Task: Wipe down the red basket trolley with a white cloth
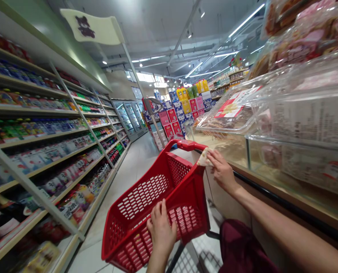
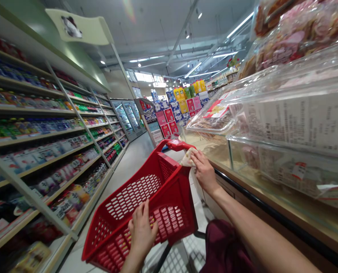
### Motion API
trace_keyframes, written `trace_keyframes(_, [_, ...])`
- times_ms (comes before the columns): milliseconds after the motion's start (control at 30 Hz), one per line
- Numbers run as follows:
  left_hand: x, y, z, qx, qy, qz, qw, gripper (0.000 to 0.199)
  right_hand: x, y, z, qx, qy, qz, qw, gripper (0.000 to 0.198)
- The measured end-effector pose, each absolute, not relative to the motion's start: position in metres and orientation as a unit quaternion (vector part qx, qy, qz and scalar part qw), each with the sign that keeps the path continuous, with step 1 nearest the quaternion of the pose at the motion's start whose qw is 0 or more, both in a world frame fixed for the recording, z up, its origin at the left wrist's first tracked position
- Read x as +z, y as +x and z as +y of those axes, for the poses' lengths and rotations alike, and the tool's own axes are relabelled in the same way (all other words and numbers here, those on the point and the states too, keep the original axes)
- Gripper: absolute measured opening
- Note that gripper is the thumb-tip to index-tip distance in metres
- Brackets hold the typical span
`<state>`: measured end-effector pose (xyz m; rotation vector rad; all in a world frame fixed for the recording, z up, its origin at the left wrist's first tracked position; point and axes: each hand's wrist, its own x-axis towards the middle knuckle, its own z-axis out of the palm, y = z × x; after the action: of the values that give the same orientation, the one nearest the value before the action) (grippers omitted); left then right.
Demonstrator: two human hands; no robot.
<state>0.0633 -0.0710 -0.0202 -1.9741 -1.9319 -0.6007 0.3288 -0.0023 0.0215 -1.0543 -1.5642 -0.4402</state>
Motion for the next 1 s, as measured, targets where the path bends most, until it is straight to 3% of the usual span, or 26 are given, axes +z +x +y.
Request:
trace_keyframes(233, [-0.015, 0.06, -0.068, -0.198, -0.694, -0.677, 0.147, 0.059, -0.035, 0.304, -0.021, -0.164, -0.376, -0.775, 0.481, 0.044])
trace_keyframes(433, [-0.016, 0.061, -0.072, -0.191, -0.689, -0.682, 0.156, 0.06, 0.035, 0.335, 0.008, -0.189, -0.447, -0.655, 0.579, 0.048])
trace_keyframes(667, [-0.023, 0.057, -0.074, -0.199, -0.691, -0.675, 0.165, 0.061, -0.048, 0.309, -0.018, -0.142, -0.382, -0.782, 0.472, 0.049])
trace_keyframes(833, [-0.028, 0.054, -0.071, -0.226, -0.681, -0.672, 0.182, 0.056, 0.018, 0.325, 0.008, -0.169, -0.461, -0.654, 0.576, 0.051])
trace_keyframes(1000, [-0.032, 0.052, -0.068, -0.245, -0.684, -0.665, 0.174, 0.057, 0.001, 0.31, 0.001, -0.183, -0.429, -0.703, 0.537, 0.052])
